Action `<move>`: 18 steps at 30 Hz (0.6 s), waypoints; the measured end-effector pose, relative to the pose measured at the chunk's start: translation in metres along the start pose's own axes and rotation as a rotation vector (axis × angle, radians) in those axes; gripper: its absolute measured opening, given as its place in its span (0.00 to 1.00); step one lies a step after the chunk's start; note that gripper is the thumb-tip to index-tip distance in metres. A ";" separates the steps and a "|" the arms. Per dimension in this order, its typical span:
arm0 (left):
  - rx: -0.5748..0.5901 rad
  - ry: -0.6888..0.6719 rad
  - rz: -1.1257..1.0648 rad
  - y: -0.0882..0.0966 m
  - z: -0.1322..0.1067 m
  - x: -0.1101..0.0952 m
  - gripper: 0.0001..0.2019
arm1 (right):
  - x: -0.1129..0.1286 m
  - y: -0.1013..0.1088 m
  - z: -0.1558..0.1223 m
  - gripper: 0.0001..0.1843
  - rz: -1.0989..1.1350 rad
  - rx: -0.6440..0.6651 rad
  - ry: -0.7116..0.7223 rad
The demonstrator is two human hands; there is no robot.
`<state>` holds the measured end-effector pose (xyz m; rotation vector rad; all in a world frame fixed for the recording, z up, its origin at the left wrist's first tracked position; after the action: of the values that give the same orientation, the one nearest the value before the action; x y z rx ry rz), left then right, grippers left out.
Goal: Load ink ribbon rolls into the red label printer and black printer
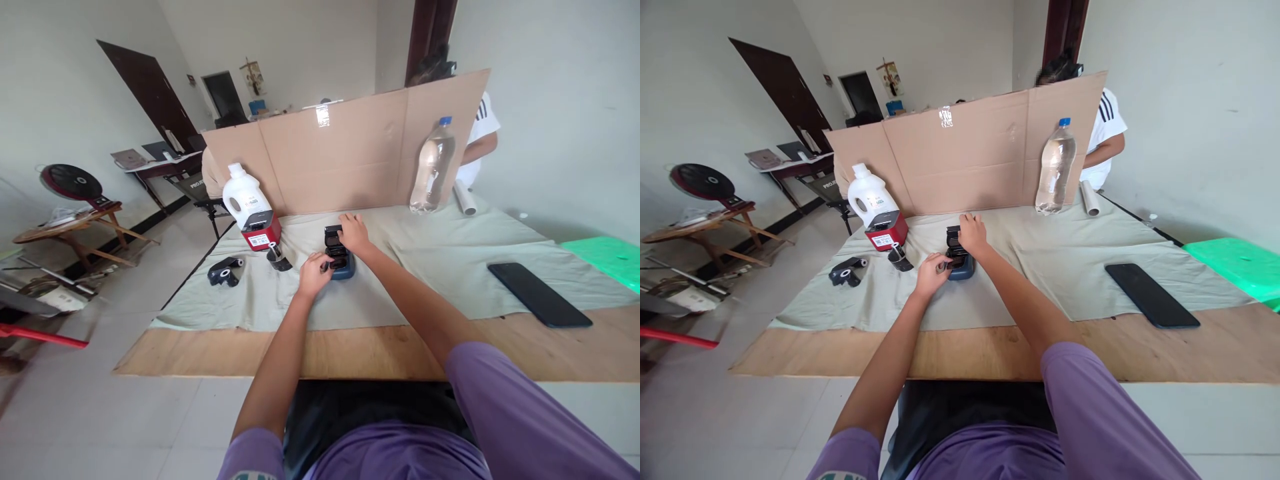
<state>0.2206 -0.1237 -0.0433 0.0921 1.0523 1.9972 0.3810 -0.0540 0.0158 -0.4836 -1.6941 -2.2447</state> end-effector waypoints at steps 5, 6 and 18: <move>0.053 -0.078 -0.015 0.007 -0.001 0.005 0.11 | -0.012 0.009 0.007 0.18 0.053 0.131 0.141; 0.052 -0.086 -0.019 0.008 -0.001 0.005 0.11 | -0.015 0.010 0.003 0.17 0.060 0.177 0.184; -0.045 0.050 -0.058 0.015 -0.004 0.013 0.10 | -0.017 0.007 0.000 0.16 0.092 0.424 0.086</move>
<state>0.2010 -0.1213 -0.0389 -0.0126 1.0297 1.9783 0.3989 -0.0556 0.0148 -0.3481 -1.9837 -1.7458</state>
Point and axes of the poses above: each hand's wrist, its own z-axis towards the middle knuckle, its own y-axis out of the back of the hand, x = y × z, the point moved 2 cm from there along z, towards the middle knuckle, and after that the axes turned 12 degrees about -y, right-handed, at the moved point
